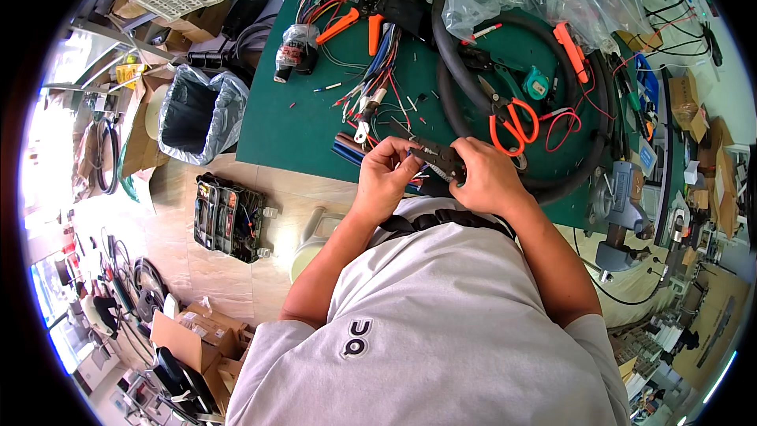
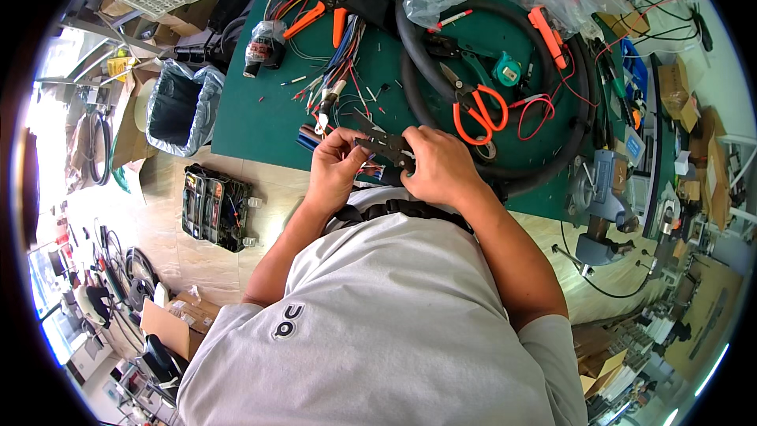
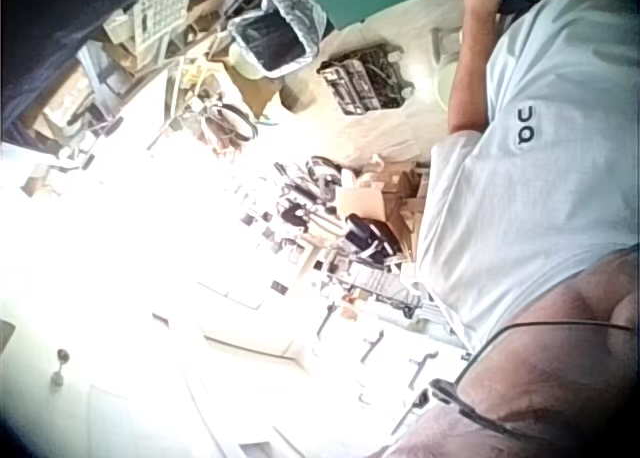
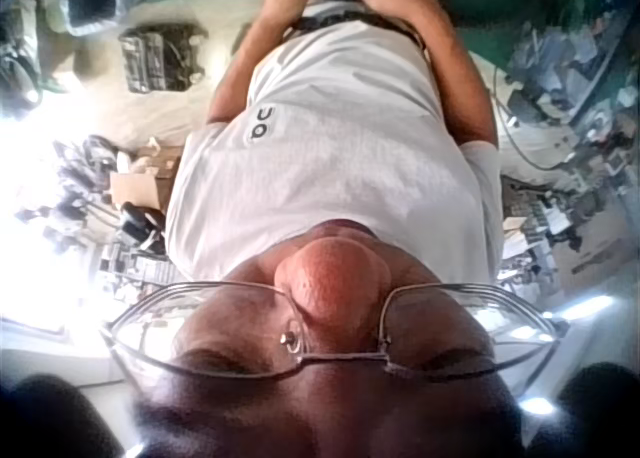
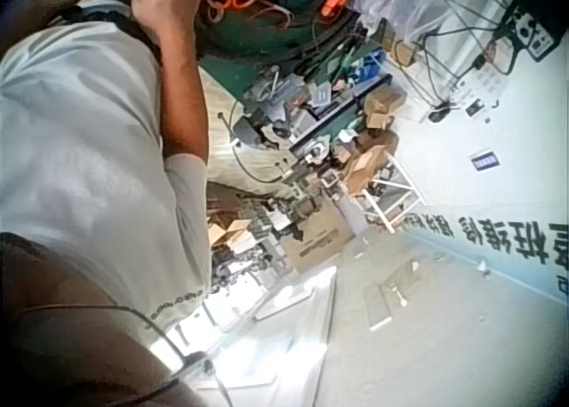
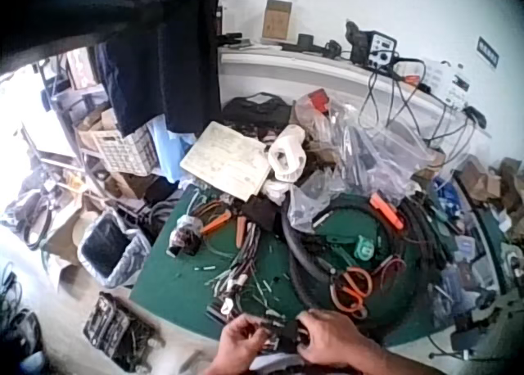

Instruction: The person uses pliers to strip wires at a workbench and then uses a multimeter to test a large electrical connector located on the floor while other people work nearby.

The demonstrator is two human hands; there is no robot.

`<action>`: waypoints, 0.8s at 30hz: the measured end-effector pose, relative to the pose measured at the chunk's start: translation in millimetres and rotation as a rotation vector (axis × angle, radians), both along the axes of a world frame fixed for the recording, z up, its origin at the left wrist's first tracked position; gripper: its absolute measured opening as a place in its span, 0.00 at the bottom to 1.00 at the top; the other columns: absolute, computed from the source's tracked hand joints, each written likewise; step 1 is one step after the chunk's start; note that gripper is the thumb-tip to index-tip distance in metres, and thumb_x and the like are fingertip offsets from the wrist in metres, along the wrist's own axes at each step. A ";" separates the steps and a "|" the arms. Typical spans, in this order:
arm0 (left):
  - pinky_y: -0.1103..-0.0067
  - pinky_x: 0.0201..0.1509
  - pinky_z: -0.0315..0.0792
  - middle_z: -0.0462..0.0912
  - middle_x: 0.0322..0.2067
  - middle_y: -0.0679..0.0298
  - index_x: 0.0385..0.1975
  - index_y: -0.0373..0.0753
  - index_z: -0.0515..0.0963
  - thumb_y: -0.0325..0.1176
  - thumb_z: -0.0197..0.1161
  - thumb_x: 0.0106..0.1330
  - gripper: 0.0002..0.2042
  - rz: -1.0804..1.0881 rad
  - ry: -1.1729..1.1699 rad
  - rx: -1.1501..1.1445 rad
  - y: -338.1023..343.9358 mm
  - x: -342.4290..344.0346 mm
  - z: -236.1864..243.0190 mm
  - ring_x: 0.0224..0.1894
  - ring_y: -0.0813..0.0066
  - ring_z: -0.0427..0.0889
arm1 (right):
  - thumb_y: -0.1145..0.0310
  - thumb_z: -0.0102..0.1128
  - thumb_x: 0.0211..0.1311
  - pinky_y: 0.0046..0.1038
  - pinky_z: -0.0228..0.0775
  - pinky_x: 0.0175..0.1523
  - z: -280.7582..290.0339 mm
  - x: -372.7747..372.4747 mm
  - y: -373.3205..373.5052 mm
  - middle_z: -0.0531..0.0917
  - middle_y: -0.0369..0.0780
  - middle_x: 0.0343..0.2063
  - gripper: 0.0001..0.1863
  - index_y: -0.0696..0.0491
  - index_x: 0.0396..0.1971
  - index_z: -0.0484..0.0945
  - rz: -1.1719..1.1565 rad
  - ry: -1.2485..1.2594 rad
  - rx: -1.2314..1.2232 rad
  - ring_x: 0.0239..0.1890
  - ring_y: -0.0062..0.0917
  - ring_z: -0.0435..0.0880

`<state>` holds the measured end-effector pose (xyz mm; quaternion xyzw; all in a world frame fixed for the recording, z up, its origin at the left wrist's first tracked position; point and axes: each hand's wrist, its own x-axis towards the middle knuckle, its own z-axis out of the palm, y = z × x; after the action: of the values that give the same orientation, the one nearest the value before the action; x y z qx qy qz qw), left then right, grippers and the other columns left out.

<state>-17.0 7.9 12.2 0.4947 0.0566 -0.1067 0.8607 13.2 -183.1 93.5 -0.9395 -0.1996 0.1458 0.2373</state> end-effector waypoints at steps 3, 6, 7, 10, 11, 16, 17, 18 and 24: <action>0.86 0.32 0.73 0.77 0.27 0.72 0.38 0.34 0.77 0.25 0.61 0.67 0.03 0.013 0.012 -0.001 -2.7 -0.2 8.4 0.28 0.89 0.72 | 0.73 0.66 0.40 0.40 0.72 0.41 0.4 -0.7 -1.1 0.78 0.45 0.32 0.20 0.56 0.37 0.72 0.009 -0.015 -0.024 0.37 0.44 0.80; 0.89 0.31 0.66 0.73 0.25 0.76 0.37 0.35 0.78 0.23 0.60 0.67 0.02 0.018 -0.002 0.043 -3.0 -0.3 8.3 0.27 0.92 0.67 | 0.73 0.67 0.40 0.40 0.72 0.41 -0.4 -1.0 -2.4 0.78 0.45 0.32 0.20 0.56 0.37 0.72 0.014 -0.039 -0.018 0.37 0.44 0.80; 0.89 0.31 0.64 0.73 0.24 0.76 0.36 0.35 0.78 0.23 0.60 0.66 0.02 0.018 -0.014 0.067 -2.9 -0.4 7.2 0.27 0.92 0.66 | 0.73 0.67 0.40 0.40 0.72 0.41 -0.7 -1.2 -2.7 0.78 0.45 0.32 0.20 0.56 0.37 0.72 0.015 -0.041 -0.019 0.37 0.44 0.80; 0.89 0.30 0.61 0.71 0.24 0.77 0.36 0.35 0.79 0.22 0.60 0.66 0.03 0.026 -0.014 0.078 -3.9 0.0 8.3 0.26 0.92 0.64 | 0.74 0.67 0.40 0.40 0.72 0.41 -1.3 -1.5 -3.4 0.78 0.45 0.32 0.20 0.56 0.37 0.72 0.014 -0.042 -0.021 0.37 0.44 0.80; 0.88 0.31 0.64 0.73 0.25 0.76 0.36 0.35 0.78 0.24 0.61 0.66 0.02 0.019 -0.028 0.083 -3.2 0.0 6.3 0.27 0.91 0.66 | 0.74 0.67 0.40 0.40 0.72 0.40 -0.7 -1.6 -3.1 0.78 0.45 0.32 0.20 0.57 0.37 0.72 0.013 -0.040 -0.022 0.37 0.44 0.80; 0.88 0.31 0.67 0.75 0.26 0.75 0.35 0.36 0.76 0.26 0.64 0.66 0.03 0.001 -0.039 0.098 -0.7 0.2 3.2 0.27 0.91 0.68 | 0.72 0.66 0.41 0.41 0.73 0.38 0.3 -1.3 -3.3 0.80 0.46 0.30 0.18 0.57 0.35 0.72 0.009 0.005 -0.038 0.34 0.45 0.81; 0.89 0.30 0.64 0.74 0.24 0.76 0.34 0.36 0.76 0.25 0.63 0.66 0.03 0.010 -0.024 0.094 -1.5 0.0 4.4 0.26 0.92 0.66 | 0.71 0.65 0.42 0.43 0.73 0.37 -0.5 -1.3 -3.8 0.80 0.46 0.29 0.17 0.57 0.33 0.71 0.010 0.007 -0.037 0.33 0.46 0.82; 0.89 0.29 0.62 0.72 0.23 0.77 0.33 0.36 0.76 0.25 0.63 0.66 0.02 0.019 -0.010 0.090 -3.0 -0.1 5.8 0.26 0.92 0.65 | 0.70 0.65 0.43 0.44 0.73 0.37 -1.2 -1.3 -4.1 0.81 0.47 0.27 0.16 0.57 0.32 0.71 0.012 0.009 -0.036 0.32 0.46 0.82; 0.88 0.28 0.59 0.70 0.22 0.77 0.31 0.37 0.73 0.27 0.63 0.67 0.06 0.018 -0.045 0.165 -5.3 0.5 14.4 0.25 0.92 0.62 | 0.69 0.66 0.42 0.45 0.74 0.36 -1.7 -2.4 -3.2 0.82 0.48 0.26 0.14 0.57 0.28 0.71 0.003 0.043 -0.086 0.30 0.47 0.83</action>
<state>-16.6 2.6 26.7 0.5657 0.0502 -0.0827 0.8189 10.9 -186.3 91.7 -0.9451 -0.1892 0.1750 0.2008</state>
